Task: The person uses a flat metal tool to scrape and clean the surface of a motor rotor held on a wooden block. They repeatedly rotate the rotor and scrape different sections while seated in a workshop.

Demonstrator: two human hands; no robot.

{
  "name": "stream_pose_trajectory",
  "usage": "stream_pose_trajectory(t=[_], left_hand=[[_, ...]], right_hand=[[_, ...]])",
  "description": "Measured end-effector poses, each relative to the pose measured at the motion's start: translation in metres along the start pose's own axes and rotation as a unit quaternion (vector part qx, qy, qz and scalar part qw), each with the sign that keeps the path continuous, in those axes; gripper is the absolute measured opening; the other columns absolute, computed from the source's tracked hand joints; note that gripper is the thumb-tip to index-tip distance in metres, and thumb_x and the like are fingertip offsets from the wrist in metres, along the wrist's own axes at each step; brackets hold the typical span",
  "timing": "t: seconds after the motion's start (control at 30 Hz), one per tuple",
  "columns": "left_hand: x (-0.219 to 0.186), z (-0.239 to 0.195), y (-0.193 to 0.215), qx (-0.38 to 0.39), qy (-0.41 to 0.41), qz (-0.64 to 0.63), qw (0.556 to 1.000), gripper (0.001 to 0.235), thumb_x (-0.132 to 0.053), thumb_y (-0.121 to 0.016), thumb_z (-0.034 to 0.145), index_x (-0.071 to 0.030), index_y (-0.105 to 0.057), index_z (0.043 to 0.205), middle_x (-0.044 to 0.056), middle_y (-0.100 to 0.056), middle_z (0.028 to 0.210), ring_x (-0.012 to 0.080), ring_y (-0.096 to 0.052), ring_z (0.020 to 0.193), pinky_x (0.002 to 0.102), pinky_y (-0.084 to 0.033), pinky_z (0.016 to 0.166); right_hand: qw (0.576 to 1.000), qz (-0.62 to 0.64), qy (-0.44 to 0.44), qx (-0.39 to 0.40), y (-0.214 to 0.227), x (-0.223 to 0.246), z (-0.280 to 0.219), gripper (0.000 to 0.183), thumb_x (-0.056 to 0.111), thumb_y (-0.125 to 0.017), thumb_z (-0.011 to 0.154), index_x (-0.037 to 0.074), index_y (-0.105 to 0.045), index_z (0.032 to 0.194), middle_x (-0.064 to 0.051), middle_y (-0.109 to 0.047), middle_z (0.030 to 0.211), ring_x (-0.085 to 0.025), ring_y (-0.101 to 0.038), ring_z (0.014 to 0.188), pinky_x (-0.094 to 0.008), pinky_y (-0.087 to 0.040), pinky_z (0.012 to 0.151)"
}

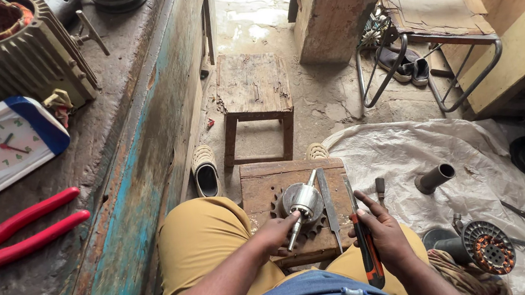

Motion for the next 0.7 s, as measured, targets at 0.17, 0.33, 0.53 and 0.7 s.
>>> stream_pose_trajectory(t=[0.17, 0.33, 0.53, 0.7], left_hand=[[-0.007, -0.006, -0.008, 0.029, 0.029, -0.015, 0.999, 0.056, -0.065, -0.051, 0.097, -0.015, -0.068, 0.117, 0.002, -0.075, 0.093, 0.0131, -0.071, 0.076, 0.033, -0.053, 0.067], [-0.012, -0.013, -0.01, 0.036, 0.02, -0.026, 0.999, 0.06, -0.065, -0.052, 0.097, -0.013, -0.066, 0.123, 0.003, -0.077, 0.096, 0.0145, -0.073, 0.078, 0.032, -0.053, 0.067], [-0.008, -0.005, -0.015, 0.034, 0.01, -0.06, 0.998, 0.052, -0.056, -0.056, 0.098, -0.012, -0.062, 0.124, 0.006, -0.072, 0.093, 0.013, -0.064, 0.071, 0.031, -0.052, 0.063], [-0.013, -0.011, -0.014, 0.026, 0.008, -0.038, 0.999, 0.05, -0.05, -0.055, 0.1, -0.007, -0.062, 0.126, 0.001, -0.057, 0.083, 0.0103, -0.05, 0.061, 0.028, -0.043, 0.053]], right_hand=[[0.997, -0.031, 0.059, 0.026, -0.002, -0.006, 0.006, 0.059, 0.018, -0.063, 0.097, 0.017, -0.05, 0.155, -0.002, -0.062, 0.086, -0.008, -0.06, 0.07, -0.023, -0.049, 0.062], [0.99, -0.098, 0.094, 0.036, -0.005, -0.004, 0.007, 0.061, 0.014, -0.067, 0.094, 0.018, -0.052, 0.153, -0.002, -0.06, 0.084, -0.008, -0.06, 0.068, -0.024, -0.049, 0.061], [0.941, -0.3, 0.15, 0.054, -0.027, 0.014, -0.001, 0.063, 0.018, -0.072, 0.089, 0.026, -0.053, 0.149, -0.003, -0.061, 0.094, -0.01, -0.064, 0.069, -0.028, -0.057, 0.062], [0.873, -0.457, 0.153, 0.075, -0.048, 0.018, -0.003, 0.061, 0.025, -0.069, 0.094, 0.033, -0.048, 0.151, -0.004, -0.067, 0.102, -0.011, -0.068, 0.078, -0.026, -0.06, 0.074]])
Point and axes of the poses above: each hand's wrist, its own z-axis towards the middle knuckle, its own y-axis out of the back of the hand, x = y × z, the point moved 3 cm from there along z, towards the middle knuckle
